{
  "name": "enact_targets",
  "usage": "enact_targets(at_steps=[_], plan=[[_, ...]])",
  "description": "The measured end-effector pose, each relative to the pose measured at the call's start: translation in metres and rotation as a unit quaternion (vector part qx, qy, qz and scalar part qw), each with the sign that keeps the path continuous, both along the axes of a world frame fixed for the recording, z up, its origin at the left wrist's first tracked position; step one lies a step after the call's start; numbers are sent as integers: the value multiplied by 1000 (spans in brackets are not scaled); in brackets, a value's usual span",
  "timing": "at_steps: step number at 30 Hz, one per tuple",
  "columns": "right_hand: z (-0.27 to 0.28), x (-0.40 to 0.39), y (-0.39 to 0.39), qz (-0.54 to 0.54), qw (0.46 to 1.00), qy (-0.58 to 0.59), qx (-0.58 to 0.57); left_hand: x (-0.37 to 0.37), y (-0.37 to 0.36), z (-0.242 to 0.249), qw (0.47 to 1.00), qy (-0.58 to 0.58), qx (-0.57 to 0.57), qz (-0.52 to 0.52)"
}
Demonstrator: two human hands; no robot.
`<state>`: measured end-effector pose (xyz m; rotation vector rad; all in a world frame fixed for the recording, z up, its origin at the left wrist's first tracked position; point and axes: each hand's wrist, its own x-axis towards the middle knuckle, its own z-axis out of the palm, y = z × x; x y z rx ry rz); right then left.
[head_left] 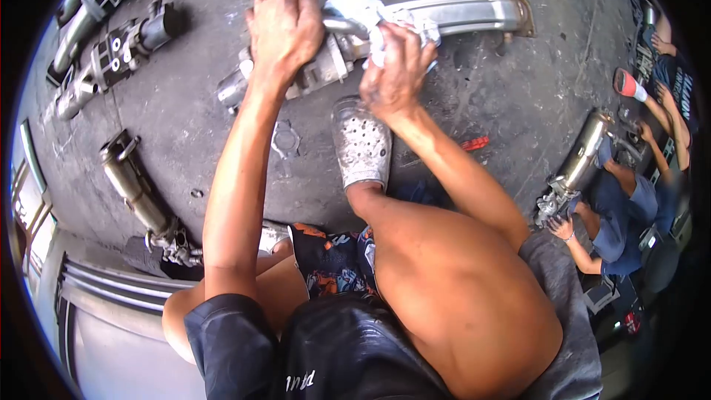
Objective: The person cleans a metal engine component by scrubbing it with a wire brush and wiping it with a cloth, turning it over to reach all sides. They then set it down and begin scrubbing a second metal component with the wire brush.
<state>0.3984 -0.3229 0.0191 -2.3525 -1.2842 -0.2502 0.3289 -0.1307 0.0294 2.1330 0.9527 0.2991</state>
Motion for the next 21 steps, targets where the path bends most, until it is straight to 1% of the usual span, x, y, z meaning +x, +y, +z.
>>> enact_targets(at_steps=[1, 2, 3, 4, 5, 6, 7, 8, 9, 10, 11, 12, 13, 14, 16, 17, 18, 19, 20, 21], plan=[[-8, 3, -10, 43, 999, -12, -1, -1, -1, -2, 1000, -9, 22, 3], [-12, 15, -25, 82, 996, -29, 0, -1, 2, -3, 1000, -13, 4, -6], [-2, 17, -43, 124, 988, -27, -90, -1, 5, -4, 1000, -19, -14, -17], [19, 19, -48, 169, 979, -37, -107, -1, 8, -3, 999, -26, -31, -26], [16, 25, -57, 182, 977, 49, -96, -3, 12, 3, 987, -96, -129, -6], [12, 29, -65, 198, 966, 138, -87, -6, 19, 4, 976, -134, -169, 14], [22, 33, -66, 176, 970, 165, -32, -13, 29, 1, 962, -171, -210, 37], [29, 34, -63, 156, 977, 148, -19, -21, 39, -3, 944, -206, -249, 57], [37, 29, -53, 135, 981, 141, 8, -34, 51, -13, 912, -282, -284, 87], [45, 20, -41, 110, 984, 133, 37, -45, 60, -6, 913, -280, -276, 104], [47, 12, -29, 116, 980, 153, 52, -56, 68, 2, 908, -268, -291, 136], [45, -1, -20, 104, 980, 168, 25, -67, 77, 8, 901, -258, -305, 167], [46, -8, -17, 95, 977, 191, 13, -79, 86, 12, 895, -256, -327, 165], [48, -15, -15, 85, 973, 214, -1, -94, 93, 18, 923, -219, -293, 116], [63, -12, -28, 73, 956, 285, -25, -112, 84, 46, 950, -183, -236, 90], [76, -10, -41, 38, 944, 320, -71, -121, 81, 53, 956, -169, -229, 74], [93, -13, -52, -34, 917, 382, -110, -129, 78, 55, 961, -155, -223, 59], [102, -12, -63, -72, 879, 467, -59, -136, 72, 52, 951, -169, -255, 34], [109, -14, -70, -109, 830, 547, -10, -136, 56, 60, 950, -179, -257, 9], [123, -20, -62, -124, 795, 591, 60, -132, 36, 71, 938, -179, -295, -19]])
